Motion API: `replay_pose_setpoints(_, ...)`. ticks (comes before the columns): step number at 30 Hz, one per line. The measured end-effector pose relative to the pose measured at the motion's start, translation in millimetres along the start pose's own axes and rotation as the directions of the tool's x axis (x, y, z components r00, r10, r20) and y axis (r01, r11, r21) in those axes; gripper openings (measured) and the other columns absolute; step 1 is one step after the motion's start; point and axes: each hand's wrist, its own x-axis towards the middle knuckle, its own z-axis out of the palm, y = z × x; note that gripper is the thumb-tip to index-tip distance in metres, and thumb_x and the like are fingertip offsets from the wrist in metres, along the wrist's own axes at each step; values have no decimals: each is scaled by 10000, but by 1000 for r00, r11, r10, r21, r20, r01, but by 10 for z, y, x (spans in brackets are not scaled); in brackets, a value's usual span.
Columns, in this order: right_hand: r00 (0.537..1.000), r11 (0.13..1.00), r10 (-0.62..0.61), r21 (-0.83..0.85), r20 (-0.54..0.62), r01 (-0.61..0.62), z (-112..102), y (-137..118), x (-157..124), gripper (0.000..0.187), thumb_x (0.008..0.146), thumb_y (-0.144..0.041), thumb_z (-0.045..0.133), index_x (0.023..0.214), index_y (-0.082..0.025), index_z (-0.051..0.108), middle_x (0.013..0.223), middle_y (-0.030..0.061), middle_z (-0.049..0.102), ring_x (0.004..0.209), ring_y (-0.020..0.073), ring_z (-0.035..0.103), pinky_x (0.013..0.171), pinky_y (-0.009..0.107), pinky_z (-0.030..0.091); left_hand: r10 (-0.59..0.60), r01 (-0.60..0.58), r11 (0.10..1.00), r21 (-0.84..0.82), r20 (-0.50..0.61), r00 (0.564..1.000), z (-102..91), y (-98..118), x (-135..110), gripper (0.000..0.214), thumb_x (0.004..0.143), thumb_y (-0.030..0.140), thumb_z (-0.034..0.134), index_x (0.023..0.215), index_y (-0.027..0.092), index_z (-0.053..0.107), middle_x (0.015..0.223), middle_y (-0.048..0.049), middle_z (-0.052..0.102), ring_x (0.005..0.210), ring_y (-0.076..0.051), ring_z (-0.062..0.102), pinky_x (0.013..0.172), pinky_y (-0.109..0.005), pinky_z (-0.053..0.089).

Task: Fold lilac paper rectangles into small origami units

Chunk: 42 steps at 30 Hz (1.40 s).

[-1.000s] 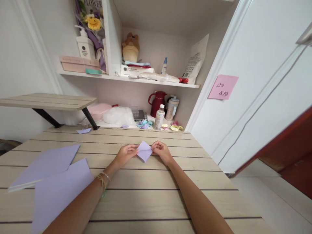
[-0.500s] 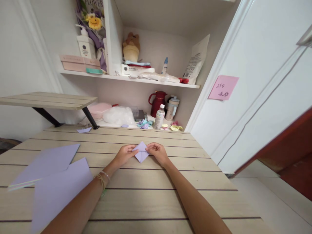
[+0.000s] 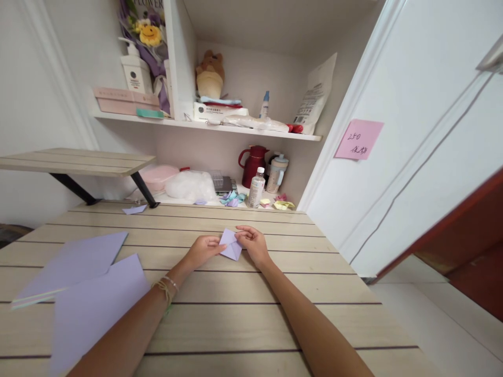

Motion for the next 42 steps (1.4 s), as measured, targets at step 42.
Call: replay_pose_setpoints(42,902,992,84,-119,423,-37,-89,-79,-8,408,538,-280,761,925,-179,680,831,54,697,801,219,635,801,378,469,4,-25,968,-251,-84,996,-75,-74,26,542,662,317,661,1107,204,372,784,-34,660,588,-148,624,502,-247,487)
